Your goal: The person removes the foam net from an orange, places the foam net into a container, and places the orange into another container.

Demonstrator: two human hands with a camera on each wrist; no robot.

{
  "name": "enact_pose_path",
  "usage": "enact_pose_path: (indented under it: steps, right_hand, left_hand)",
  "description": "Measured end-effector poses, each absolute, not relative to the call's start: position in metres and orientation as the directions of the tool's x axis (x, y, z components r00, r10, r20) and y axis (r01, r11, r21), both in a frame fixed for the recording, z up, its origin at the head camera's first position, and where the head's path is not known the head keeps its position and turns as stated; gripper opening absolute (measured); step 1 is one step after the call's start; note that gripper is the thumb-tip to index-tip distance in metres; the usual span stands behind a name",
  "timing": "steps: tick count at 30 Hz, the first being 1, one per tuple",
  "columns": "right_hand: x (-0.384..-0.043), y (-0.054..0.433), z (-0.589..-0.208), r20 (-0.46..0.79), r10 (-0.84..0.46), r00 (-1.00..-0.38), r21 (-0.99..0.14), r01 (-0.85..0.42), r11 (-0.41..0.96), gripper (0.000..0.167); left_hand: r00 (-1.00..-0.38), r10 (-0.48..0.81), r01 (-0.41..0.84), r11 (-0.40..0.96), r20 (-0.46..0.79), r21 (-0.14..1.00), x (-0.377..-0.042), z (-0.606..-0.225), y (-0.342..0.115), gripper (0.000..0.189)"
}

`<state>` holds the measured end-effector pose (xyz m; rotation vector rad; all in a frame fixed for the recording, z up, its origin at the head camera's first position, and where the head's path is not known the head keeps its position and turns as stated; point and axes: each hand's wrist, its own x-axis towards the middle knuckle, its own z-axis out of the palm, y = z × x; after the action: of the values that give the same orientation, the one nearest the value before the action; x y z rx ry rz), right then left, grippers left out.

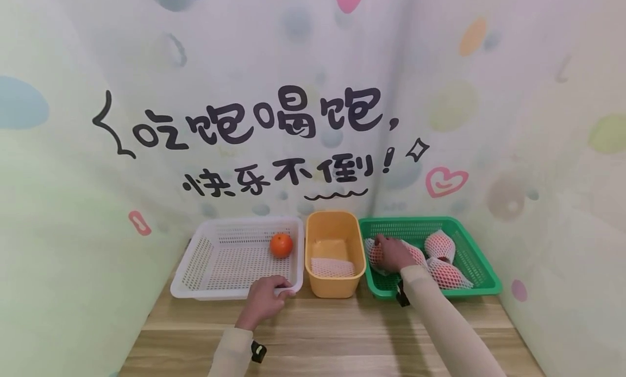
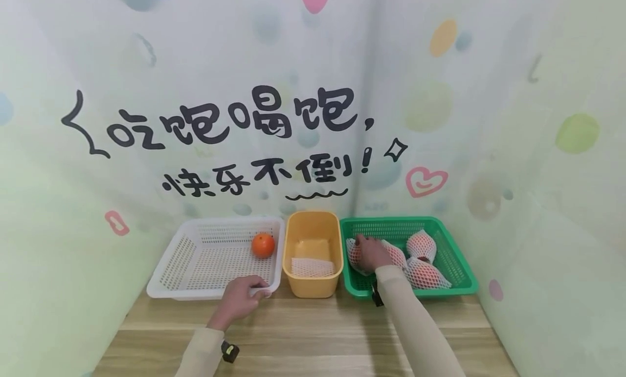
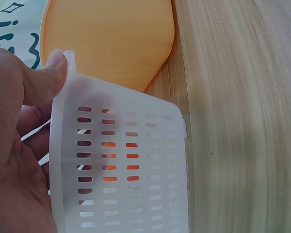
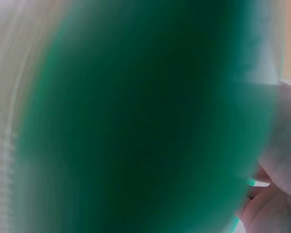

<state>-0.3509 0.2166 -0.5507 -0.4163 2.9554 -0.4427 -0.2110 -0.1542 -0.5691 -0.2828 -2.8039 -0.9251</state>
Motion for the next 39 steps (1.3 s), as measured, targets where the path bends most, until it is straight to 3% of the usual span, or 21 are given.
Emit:
enact_pose_path:
  steps: [12, 31, 39]
  right_hand:
    - [-0.348, 0.221, -0.548, -0.086, -0.26, -0.962, -0.372, -0.211, 0.904, 0.054]
    - [-0.336, 0.235, -0.525, -0.014, -0.261, -0.965, -0.517, -0.217, 0.828, 0.056]
    - [-0.33, 0.243, -0.524, -0.011, -0.207, -0.978, -0.613, -0.157, 0.774, 0.056]
  left_hand:
    - [-0.963, 0.13, 0.244, 0.789, 0.236, 0.564, -0.209, -0.57, -0.154, 0.008]
    - [-0.963, 0.129, 0.244, 0.789, 0.237, 0.563, -0.207, -0.57, -0.154, 0.008]
    - [-0.966, 0.109, 0.23, 0.781, 0.236, 0.58, -0.207, -0.568, -0.153, 0.007]
